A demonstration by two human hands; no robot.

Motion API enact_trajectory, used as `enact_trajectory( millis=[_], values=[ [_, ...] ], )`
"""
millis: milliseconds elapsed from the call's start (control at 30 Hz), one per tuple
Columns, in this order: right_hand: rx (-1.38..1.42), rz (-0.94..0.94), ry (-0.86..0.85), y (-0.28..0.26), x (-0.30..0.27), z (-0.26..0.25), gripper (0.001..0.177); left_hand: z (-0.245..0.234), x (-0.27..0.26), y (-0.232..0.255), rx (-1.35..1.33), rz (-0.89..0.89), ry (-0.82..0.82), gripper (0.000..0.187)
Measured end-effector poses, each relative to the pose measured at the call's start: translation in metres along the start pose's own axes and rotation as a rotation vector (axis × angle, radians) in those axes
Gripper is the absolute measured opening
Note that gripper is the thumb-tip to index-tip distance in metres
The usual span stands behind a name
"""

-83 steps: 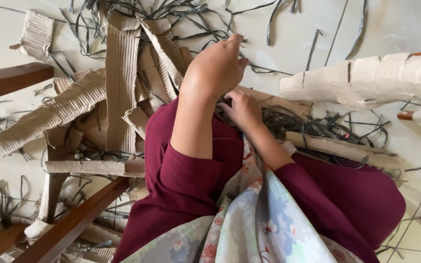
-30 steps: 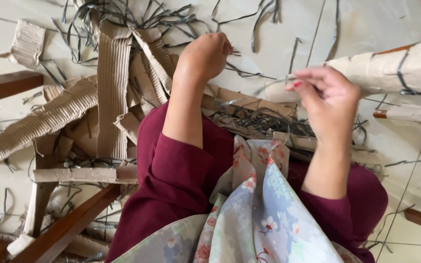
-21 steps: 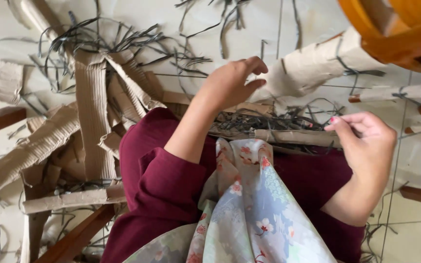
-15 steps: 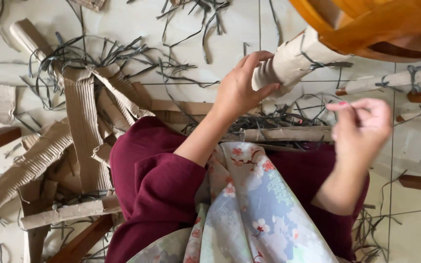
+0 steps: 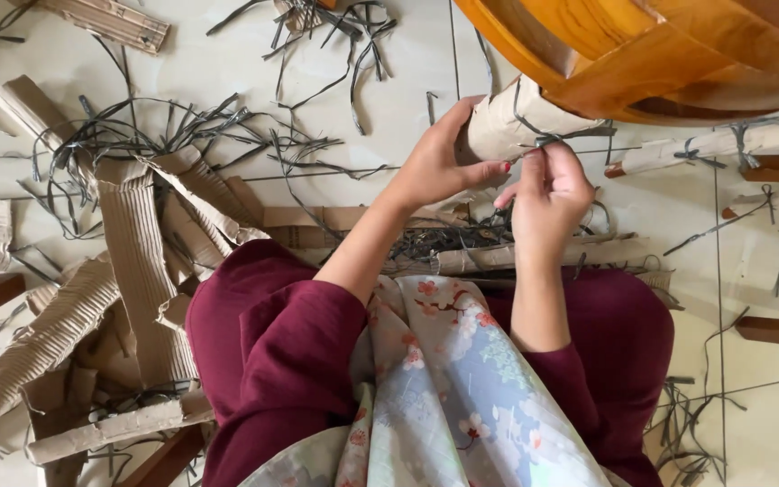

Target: Wrapping the legs of a wooden stool with corrugated cardboard and securing them with wire ties for protection.

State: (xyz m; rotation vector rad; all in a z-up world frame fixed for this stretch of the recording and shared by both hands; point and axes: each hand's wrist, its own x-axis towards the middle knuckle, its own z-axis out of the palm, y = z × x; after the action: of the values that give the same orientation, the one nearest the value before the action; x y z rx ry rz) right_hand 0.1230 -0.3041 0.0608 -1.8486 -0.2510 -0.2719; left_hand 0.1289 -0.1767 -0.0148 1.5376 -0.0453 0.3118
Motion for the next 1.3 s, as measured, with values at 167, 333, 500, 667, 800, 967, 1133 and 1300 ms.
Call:
enact_trajectory(
  millis=[167, 333, 500, 667, 800, 967, 1133, 1300],
  values=[
    [-0.071, 0.014, -0.060, -0.006, 0.000, 0.003, 0.013, -0.040, 0.018, -0.002, -0.454, 0.121, -0.309, 0.085],
    [-0.028, -0.006, -0.078, 0.016, 0.014, -0.002, 0.012, -0.046, 0.031, 0.005, -0.514, 0.120, -0.372, 0.056],
    [0.229, 0.406, -0.156, 0.037, 0.037, -0.014, 0.016, -0.039, 0.035, 0.007, -0.544, 0.050, -0.298, 0.058],
    [0.206, 0.385, -0.129, 0.045, 0.038, -0.019, 0.015, -0.048, 0.035, 0.020, -0.120, 0.069, -0.053, 0.048],
    [-0.045, 0.125, -0.097, 0.055, 0.029, -0.027, 0.013, -0.071, 0.022, 0.044, 0.456, 0.288, 0.084, 0.023],
    [-0.196, -0.018, -0.140, 0.014, 0.016, -0.032, 0.012, -0.091, 0.009, 0.055, 0.714, 0.310, 0.053, 0.012],
    [-0.197, -0.023, -0.187, -0.002, 0.002, -0.032, 0.019, -0.091, -0.014, 0.075, 0.909, 0.203, 0.100, 0.010],
    [-0.313, -0.123, -0.151, -0.008, -0.004, -0.023, 0.017, -0.082, -0.025, 0.085, 0.936, 0.295, 0.011, 0.006]
  ],
)
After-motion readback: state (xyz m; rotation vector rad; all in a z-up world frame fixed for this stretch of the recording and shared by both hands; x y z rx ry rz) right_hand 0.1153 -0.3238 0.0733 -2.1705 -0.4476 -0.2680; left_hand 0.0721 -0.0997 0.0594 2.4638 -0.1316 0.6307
